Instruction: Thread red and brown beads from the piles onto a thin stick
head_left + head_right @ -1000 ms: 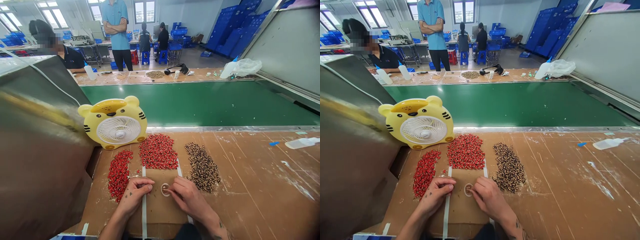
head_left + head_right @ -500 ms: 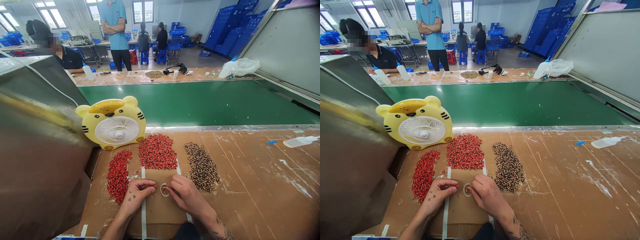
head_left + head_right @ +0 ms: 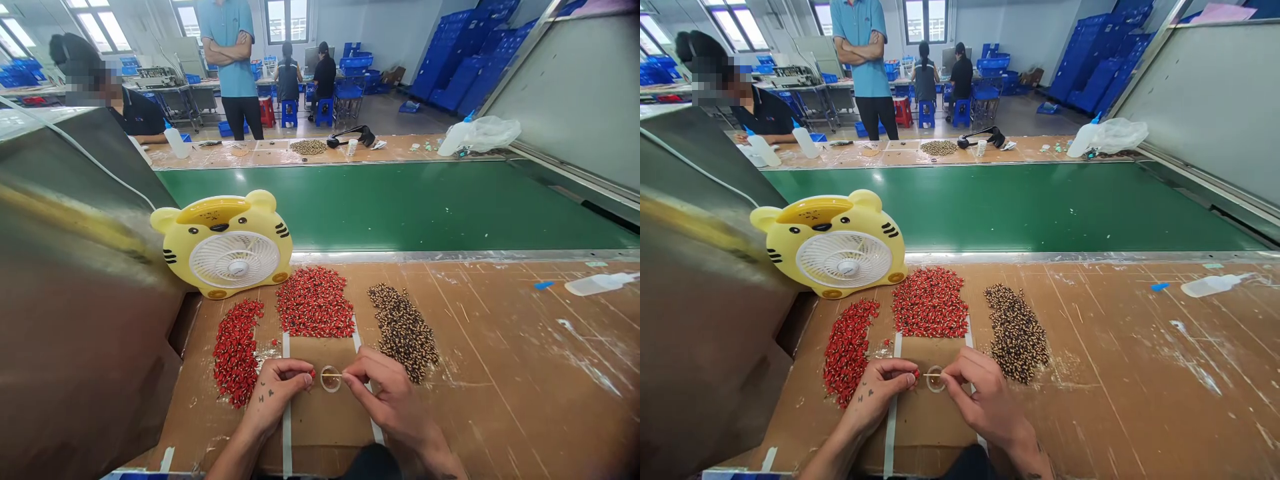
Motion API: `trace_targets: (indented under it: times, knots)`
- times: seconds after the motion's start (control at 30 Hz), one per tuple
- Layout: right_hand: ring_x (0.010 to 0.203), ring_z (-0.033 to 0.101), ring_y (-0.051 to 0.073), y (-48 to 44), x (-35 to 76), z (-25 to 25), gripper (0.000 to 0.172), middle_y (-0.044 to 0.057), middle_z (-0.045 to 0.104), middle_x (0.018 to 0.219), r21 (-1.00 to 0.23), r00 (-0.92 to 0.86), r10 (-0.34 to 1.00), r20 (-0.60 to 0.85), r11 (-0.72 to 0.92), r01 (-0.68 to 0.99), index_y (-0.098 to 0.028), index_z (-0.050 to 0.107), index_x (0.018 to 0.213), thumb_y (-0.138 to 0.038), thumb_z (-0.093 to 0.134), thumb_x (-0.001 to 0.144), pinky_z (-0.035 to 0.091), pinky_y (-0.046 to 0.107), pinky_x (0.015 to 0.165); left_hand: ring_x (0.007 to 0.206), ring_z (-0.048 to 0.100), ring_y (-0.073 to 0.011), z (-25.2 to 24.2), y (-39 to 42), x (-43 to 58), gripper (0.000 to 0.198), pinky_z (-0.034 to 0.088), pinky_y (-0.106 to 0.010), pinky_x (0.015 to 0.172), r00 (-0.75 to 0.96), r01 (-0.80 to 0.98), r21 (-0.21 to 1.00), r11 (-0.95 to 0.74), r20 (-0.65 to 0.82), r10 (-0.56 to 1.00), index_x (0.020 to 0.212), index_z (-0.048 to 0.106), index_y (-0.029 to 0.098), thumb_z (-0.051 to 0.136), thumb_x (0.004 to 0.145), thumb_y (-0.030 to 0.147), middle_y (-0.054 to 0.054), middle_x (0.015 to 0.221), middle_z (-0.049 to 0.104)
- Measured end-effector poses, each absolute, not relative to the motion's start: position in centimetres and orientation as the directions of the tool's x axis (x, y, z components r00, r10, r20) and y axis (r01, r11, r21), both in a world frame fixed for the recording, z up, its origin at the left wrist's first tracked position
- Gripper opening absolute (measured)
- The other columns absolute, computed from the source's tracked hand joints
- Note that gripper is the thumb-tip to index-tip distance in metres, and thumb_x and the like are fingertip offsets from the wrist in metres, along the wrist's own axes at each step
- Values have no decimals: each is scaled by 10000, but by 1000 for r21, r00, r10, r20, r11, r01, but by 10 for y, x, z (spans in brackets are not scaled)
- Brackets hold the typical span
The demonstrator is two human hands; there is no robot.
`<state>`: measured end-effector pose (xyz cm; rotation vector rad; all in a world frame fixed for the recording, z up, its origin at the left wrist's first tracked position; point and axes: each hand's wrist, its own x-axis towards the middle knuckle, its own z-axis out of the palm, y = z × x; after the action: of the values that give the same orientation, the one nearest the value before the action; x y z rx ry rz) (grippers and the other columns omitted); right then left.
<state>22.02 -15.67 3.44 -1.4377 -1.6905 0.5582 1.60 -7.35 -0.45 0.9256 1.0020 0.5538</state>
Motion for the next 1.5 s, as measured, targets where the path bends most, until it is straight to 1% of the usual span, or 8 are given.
trace_targets:
  times: [0.17,0.4,0.6,0.83,1.13,1.27,1.4,1.5]
  knots:
    - [657,563,147,-155,214,34,206,18,609,697,-774,-9,957,290,240,586,-180,652,790,-230,548,962,387,252,606,628,659,-160,-1,-76,16,204,485,-236,647,472,11,853,521,-464,749,786,803,141,841,623,257,-63,680,767]
    - [663,562,146,-155,213,29,204,21,616,711,-770,-22,960,280,238,592,-185,647,789,-232,552,963,388,249,613,605,637,-141,-4,-77,16,187,463,-219,628,488,11,849,528,-465,738,767,804,144,839,623,258,-52,659,758]
    - [672,562,152,-155,211,26,190,23,617,717,-765,-29,961,274,236,599,-189,650,806,-225,551,964,386,258,626,606,621,-139,2,-78,18,188,445,-216,622,476,51,858,512,-471,742,755,806,142,836,609,256,-48,653,750]
    - [690,567,157,-158,211,26,177,23,613,723,-764,-33,964,265,231,603,-187,657,819,-211,556,962,388,263,640,592,609,-143,4,-77,20,194,436,-222,600,479,65,861,504,-471,741,755,805,144,823,611,272,-46,640,741]
    - [687,566,159,-158,210,26,191,24,607,718,-752,-36,964,263,228,618,-189,652,814,-222,543,968,396,267,634,638,638,-169,3,-78,19,204,455,-240,634,473,87,871,483,-463,750,772,805,143,817,622,281,-65,703,768]
    - [685,561,161,-158,211,26,196,24,604,718,-747,-42,968,247,218,628,-194,650,818,-232,535,972,397,270,628,626,631,-169,4,-79,19,209,451,-243,625,472,85,872,482,-462,751,775,804,140,818,619,279,-60,684,760]
    - [676,553,159,-158,218,30,207,25,602,716,-712,-48,967,250,217,668,-187,637,808,-221,517,974,388,266,616,618,632,-165,2,-78,17,209,457,-242,634,463,76,871,485,-462,757,775,800,138,815,627,284,-58,667,753]
    - [678,546,164,-157,221,28,214,27,596,723,-624,-69,978,198,180,760,-184,597,754,-193,526,955,378,270,613,627,642,-168,-2,-76,16,214,466,-245,650,444,81,873,481,-463,767,797,799,137,813,639,281,-64,683,759]
